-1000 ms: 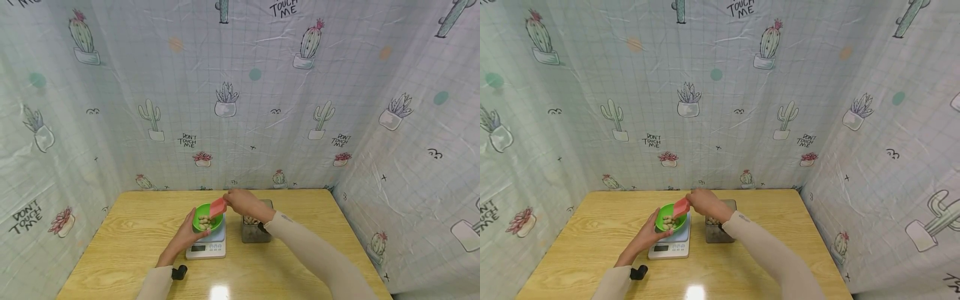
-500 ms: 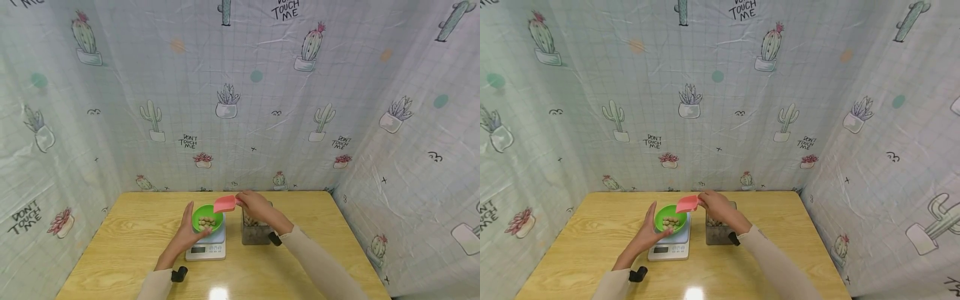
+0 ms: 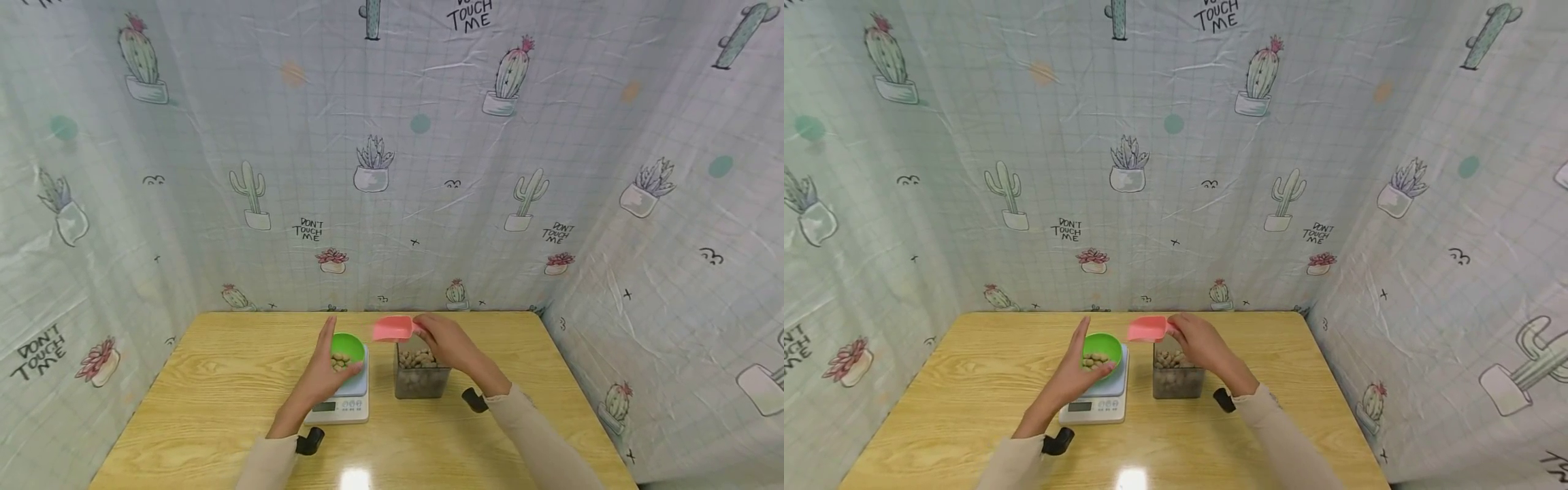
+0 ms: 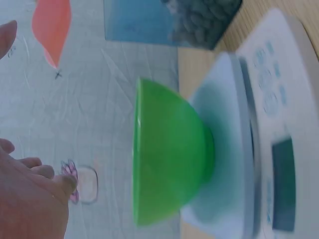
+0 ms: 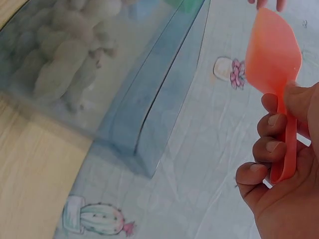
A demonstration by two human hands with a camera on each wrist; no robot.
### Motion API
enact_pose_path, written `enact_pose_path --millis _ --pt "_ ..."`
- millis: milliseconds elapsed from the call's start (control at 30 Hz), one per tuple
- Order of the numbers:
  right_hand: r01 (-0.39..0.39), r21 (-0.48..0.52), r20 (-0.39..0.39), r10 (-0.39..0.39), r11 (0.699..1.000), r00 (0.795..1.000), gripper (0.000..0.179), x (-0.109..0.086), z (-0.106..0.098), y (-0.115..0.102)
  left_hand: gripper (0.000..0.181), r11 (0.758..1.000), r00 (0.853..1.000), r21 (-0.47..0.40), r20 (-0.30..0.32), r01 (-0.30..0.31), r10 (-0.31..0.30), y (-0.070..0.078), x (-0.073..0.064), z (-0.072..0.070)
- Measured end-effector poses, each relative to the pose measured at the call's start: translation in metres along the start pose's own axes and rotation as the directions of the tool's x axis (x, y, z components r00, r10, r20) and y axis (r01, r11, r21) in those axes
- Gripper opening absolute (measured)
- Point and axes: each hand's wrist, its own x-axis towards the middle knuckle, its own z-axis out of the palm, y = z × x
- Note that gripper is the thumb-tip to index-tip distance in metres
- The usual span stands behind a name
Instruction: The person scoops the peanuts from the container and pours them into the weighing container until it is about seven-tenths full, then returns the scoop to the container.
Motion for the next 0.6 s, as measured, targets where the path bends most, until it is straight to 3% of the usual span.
enact_pose_path --millis 367,600 --pt "0.009 -0.07 -0.051 -0.013 0.997 0.999 0.015 -0.028 -0.012 0.023 0.105 0.999 0.994 -0.049 0.104 -0.019 0.024 0.024 0.015 0.034" --pt "0.026 -0.154 -0.035 -0.032 0.988 0.999 0.015 -0.045 -0.019 0.038 0.107 0.997 0.987 -0.056 0.15 -0.046 0.054 0.032 0.023 0.064"
